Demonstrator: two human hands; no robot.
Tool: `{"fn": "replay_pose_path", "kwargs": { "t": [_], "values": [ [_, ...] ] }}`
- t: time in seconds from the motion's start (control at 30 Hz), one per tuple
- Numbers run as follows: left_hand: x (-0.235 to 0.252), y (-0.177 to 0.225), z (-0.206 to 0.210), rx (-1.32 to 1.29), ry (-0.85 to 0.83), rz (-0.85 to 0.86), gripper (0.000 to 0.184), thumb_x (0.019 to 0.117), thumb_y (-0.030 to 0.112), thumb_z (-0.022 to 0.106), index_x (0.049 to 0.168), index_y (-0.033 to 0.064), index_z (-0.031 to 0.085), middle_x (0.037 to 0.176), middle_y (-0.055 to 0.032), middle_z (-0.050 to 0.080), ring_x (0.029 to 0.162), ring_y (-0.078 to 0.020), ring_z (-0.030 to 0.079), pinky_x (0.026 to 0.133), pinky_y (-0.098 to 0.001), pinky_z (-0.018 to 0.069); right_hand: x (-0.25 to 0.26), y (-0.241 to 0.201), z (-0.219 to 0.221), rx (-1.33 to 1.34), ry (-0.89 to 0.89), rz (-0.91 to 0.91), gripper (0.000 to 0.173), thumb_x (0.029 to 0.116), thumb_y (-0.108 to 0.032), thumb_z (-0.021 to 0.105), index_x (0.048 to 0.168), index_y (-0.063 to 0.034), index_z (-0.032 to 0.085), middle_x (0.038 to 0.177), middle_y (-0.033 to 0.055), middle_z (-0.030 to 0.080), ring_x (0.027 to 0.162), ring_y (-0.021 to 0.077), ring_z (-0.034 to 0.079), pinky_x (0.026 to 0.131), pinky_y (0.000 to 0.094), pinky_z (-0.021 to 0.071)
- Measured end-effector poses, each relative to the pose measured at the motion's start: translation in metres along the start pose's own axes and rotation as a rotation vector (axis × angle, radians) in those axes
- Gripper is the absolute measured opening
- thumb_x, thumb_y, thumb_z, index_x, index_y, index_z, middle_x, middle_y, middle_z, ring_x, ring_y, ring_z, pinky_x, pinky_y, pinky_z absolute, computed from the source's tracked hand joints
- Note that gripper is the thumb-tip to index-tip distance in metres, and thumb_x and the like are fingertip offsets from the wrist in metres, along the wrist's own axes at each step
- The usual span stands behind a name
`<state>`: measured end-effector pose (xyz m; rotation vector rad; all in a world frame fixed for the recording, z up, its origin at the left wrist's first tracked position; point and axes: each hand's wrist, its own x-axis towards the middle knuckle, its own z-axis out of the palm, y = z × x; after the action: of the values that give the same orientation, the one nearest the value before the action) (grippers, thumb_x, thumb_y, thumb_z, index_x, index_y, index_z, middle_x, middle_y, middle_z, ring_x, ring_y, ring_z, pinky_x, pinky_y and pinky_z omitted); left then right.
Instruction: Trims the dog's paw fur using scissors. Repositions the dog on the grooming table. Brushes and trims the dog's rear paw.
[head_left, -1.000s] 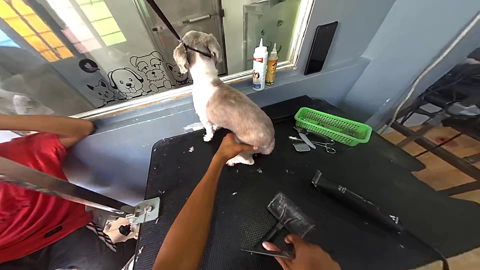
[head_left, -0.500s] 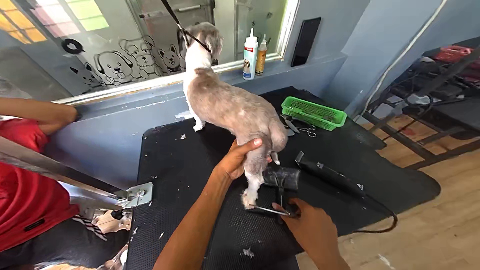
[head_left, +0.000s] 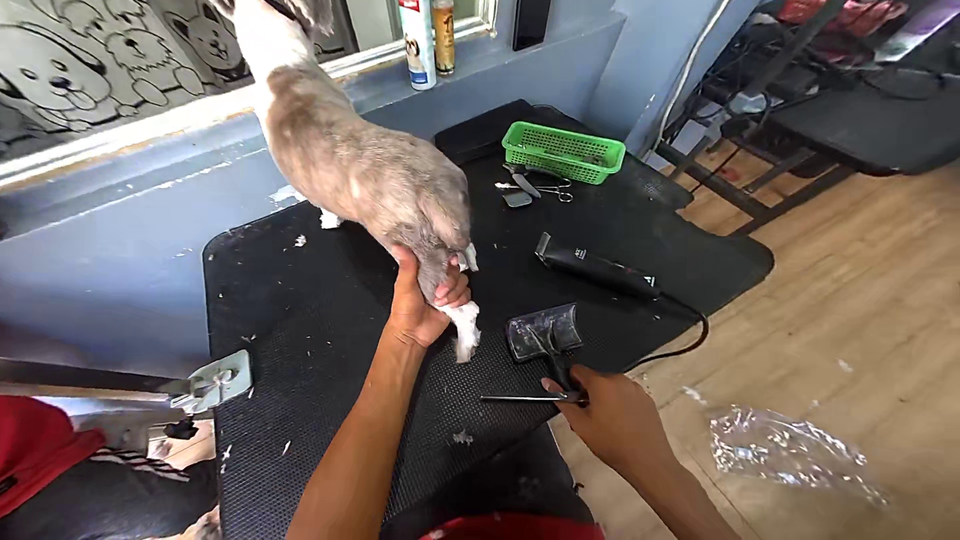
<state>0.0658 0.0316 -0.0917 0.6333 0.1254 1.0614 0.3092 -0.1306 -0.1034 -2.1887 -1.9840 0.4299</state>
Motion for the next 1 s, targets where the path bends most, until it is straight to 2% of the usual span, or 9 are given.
{"fn": "replay_pose_path", "kwargs": {
  "t": [0.17, 0.3, 0.43, 0.47, 0.53, 0.57, 0.7, 0.8, 1.0],
  "values": [
    [0.005, 0.006, 0.034, -0.245, -0.073, 0.048, 0.064, 0.0847, 0.075, 0.061, 0.103, 0.0136, 0.067, 0.063, 0.0064, 0.055, 0.050, -0.0063, 0.052, 0.051, -0.0214, 0.0468, -0.023, 0.011, 0.018, 0.482, 0.197, -0.079, 0.045, 0.0947, -0.054, 0.060, 0.066, -0.0191, 0.055, 0.051, -0.0095, 0.044, 0.044, 0.0037, 0.043, 0.040, 0.0247, 0.0361],
    [0.014, 0.002, 0.064, -0.449, -0.085, 0.170, 0.058, 0.1002, 0.062, 0.046, 0.109, 0.0064, 0.060, 0.067, 0.0046, 0.055, 0.052, -0.0043, 0.053, 0.053, -0.0169, 0.0476, -0.044, 0.004, 0.010, 0.900, 0.198, -0.061, 0.034, 0.0962, -0.041, 0.065, 0.074, -0.0168, 0.066, 0.057, -0.0076, 0.055, 0.047, 0.0022, 0.051, 0.042, 0.0202, 0.0423],
    [0.024, -0.001, 0.081, -0.468, 0.013, 0.223, 0.068, 0.1005, 0.069, 0.035, 0.094, 0.0068, 0.061, 0.061, 0.0045, 0.051, 0.051, -0.0063, 0.052, 0.056, -0.0196, 0.0483, -0.057, 0.001, 0.011, 1.035, 0.274, -0.079, 0.029, 0.0977, -0.035, 0.066, 0.078, -0.0142, 0.069, 0.062, -0.0063, 0.061, 0.052, 0.0010, 0.055, 0.048, 0.0182, 0.0469],
    [0.025, -0.002, 0.084, -0.463, 0.026, 0.221, 0.069, 0.0997, 0.071, 0.034, 0.094, 0.0075, 0.061, 0.062, 0.0042, 0.051, 0.053, -0.0073, 0.053, 0.060, -0.0213, 0.0507, -0.060, 0.001, 0.012, 1.055, 0.288, -0.075, 0.028, 0.0978, -0.035, 0.066, 0.079, -0.0140, 0.070, 0.063, -0.0064, 0.062, 0.054, 0.0006, 0.057, 0.049, 0.0180, 0.0484],
    [0.024, -0.005, 0.088, -0.492, -0.006, 0.221, 0.071, 0.0994, 0.072, 0.033, 0.101, 0.0068, 0.060, 0.068, -0.0007, 0.056, 0.065, -0.0151, 0.061, 0.088, -0.0372, 0.0572, -0.064, 0.000, 0.015, 1.075, 0.310, -0.077, 0.028, 0.0976, -0.035, 0.067, 0.078, -0.0145, 0.069, 0.063, -0.0079, 0.061, 0.054, -0.0016, 0.056, 0.050, 0.0161, 0.0472],
    [0.024, -0.007, 0.091, -0.509, -0.010, 0.223, 0.073, 0.0987, 0.073, 0.032, 0.101, 0.0058, 0.060, 0.068, -0.0021, 0.058, 0.066, -0.0163, 0.062, 0.090, -0.0389, 0.0574, -0.067, 0.000, 0.016, 1.090, 0.315, -0.090, 0.028, 0.0974, -0.034, 0.067, 0.078, -0.0140, 0.069, 0.062, -0.0079, 0.060, 0.055, -0.0021, 0.055, 0.049, 0.0156, 0.0461],
    [0.022, -0.005, 0.095, -0.541, -0.020, 0.202, 0.076, 0.0976, 0.076, 0.023, 0.098, 0.0087, 0.058, 0.073, -0.0005, 0.057, 0.061, -0.0082, 0.059, 0.058, -0.0191, 0.0511, -0.073, 0.007, 0.021, 1.146, 0.364, -0.229, 0.025, 0.0950, -0.031, 0.072, 0.078, -0.0135, 0.067, 0.067, -0.0059, 0.063, 0.061, -0.0020, 0.059, 0.053, 0.0151, 0.0484],
    [0.022, 0.001, 0.094, -0.533, -0.038, 0.175, 0.071, 0.0997, 0.073, 0.018, 0.096, 0.0120, 0.055, 0.071, 0.0033, 0.050, 0.055, -0.0024, 0.048, 0.051, -0.0124, 0.0421, -0.069, 0.010, 0.025, 1.154, 0.406, -0.342, 0.026, 0.0909, -0.029, 0.076, 0.076, -0.0130, 0.063, 0.069, -0.0039, 0.062, 0.066, 0.0003, 0.061, 0.057, 0.0168, 0.0500],
    [0.023, -0.004, 0.080, -0.510, 0.043, 0.216, 0.069, 0.1008, 0.071, 0.021, 0.093, 0.0118, 0.057, 0.067, 0.0043, 0.051, 0.049, -0.0012, 0.046, 0.047, -0.0124, 0.0410, -0.030, 0.001, 0.010, 1.154, 0.350, -0.513, 0.025, 0.0896, -0.024, 0.076, 0.075, -0.0115, 0.061, 0.070, -0.0026, 0.062, 0.069, 0.0018, 0.062, 0.058, 0.0175, 0.0508]
  ]
}}
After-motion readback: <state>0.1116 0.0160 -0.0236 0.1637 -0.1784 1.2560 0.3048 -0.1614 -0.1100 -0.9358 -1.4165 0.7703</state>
